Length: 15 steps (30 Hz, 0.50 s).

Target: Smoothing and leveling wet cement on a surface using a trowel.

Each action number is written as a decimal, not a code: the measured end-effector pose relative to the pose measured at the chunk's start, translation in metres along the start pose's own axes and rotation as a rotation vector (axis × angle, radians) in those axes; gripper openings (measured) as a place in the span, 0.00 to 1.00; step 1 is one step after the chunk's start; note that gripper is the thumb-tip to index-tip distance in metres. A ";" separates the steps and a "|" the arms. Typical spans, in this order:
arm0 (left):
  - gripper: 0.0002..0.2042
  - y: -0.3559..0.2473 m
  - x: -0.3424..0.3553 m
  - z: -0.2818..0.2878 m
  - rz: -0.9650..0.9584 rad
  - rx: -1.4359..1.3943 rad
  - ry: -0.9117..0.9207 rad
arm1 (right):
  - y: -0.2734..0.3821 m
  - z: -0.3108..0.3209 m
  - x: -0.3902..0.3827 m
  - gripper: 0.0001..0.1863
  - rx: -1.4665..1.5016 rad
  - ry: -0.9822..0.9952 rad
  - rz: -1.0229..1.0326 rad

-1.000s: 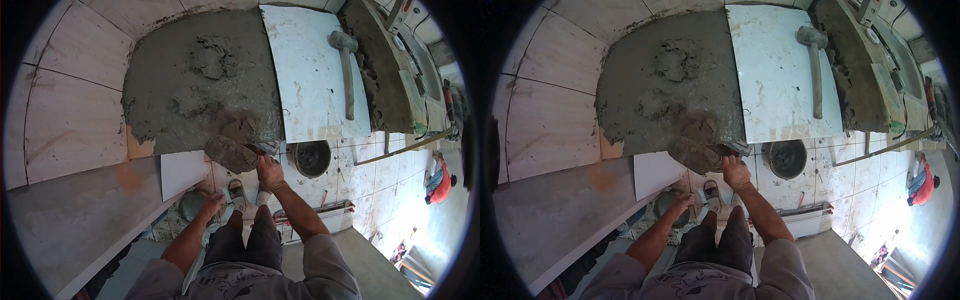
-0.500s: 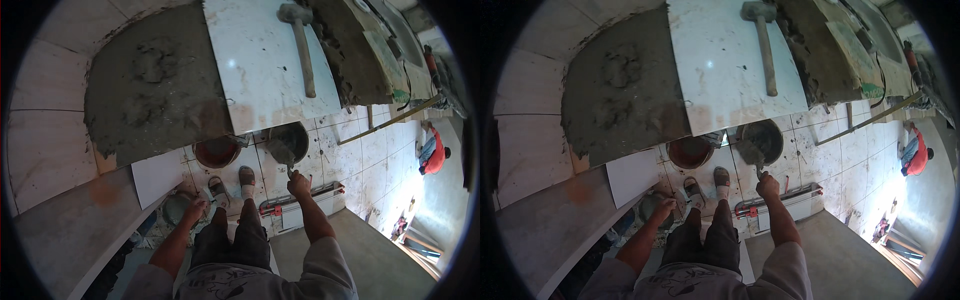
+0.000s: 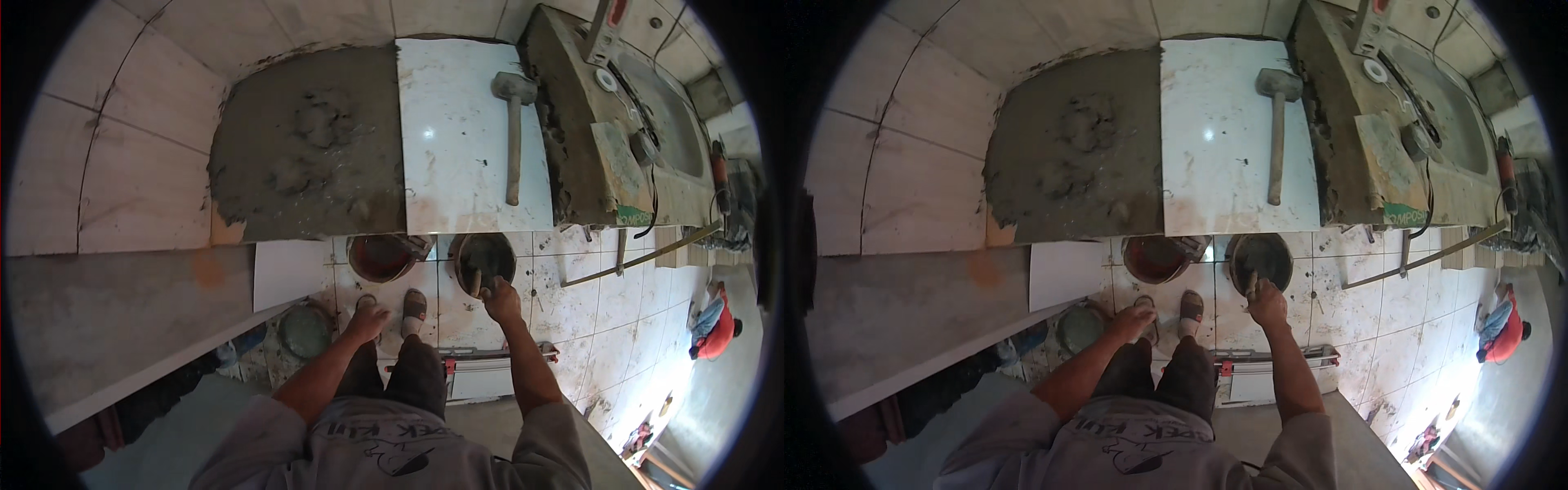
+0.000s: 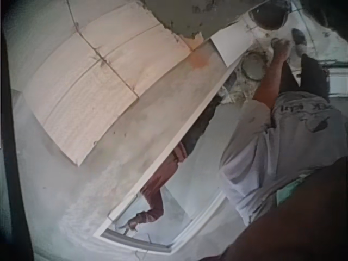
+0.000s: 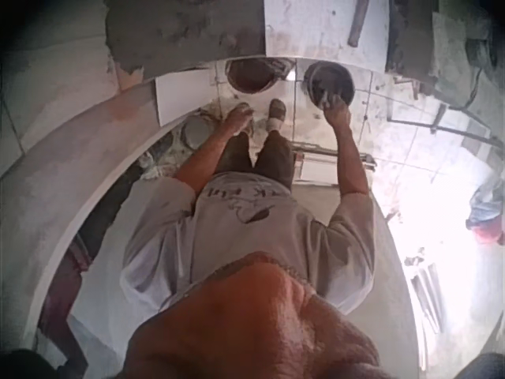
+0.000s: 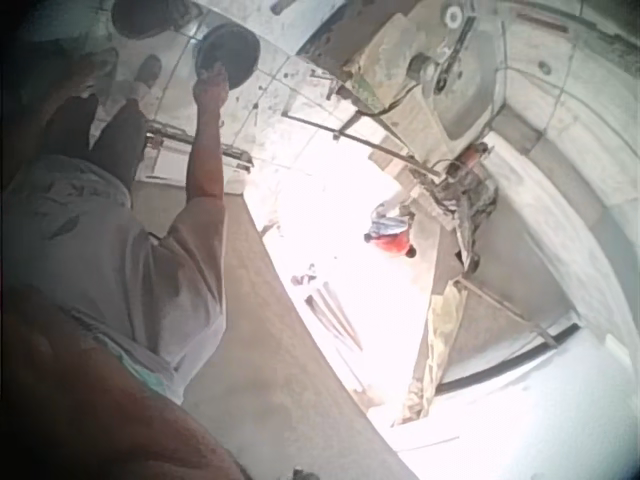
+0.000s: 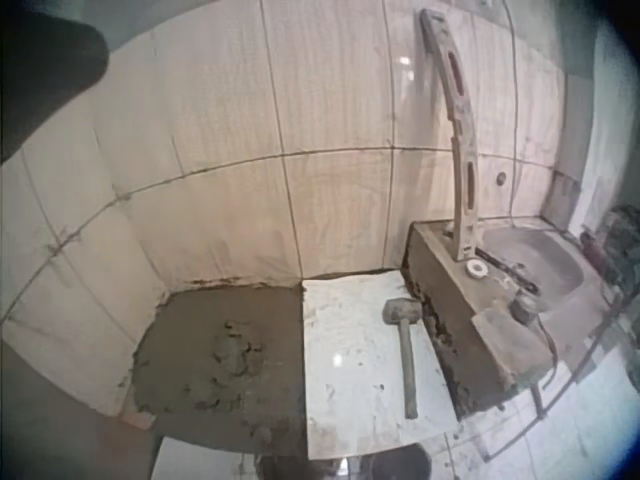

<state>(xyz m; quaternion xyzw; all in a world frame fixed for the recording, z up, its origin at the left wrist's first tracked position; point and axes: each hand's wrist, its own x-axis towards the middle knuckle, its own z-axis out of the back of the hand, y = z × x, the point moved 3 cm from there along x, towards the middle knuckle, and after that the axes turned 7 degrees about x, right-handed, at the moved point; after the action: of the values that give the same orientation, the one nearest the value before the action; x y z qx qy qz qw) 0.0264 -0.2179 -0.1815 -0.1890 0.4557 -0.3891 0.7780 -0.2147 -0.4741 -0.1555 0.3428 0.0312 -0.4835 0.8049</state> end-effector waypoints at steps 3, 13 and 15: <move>0.18 -0.010 0.007 0.008 -0.077 0.011 -0.080 | -0.001 -0.032 0.004 0.17 -0.003 0.060 0.009; 0.16 0.173 -0.050 -0.056 -0.072 0.284 -0.215 | 0.006 -0.292 0.165 0.28 -0.091 0.095 0.127; 0.19 0.213 -0.070 -0.062 0.568 -0.156 0.063 | 0.035 -0.344 0.193 0.28 -0.029 0.168 0.159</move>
<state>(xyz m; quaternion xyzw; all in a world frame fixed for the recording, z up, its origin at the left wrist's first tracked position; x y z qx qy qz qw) 0.0456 -0.0269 -0.3124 -0.1009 0.5428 -0.1253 0.8243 0.0119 -0.4091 -0.4737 0.3717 0.0781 -0.3872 0.8401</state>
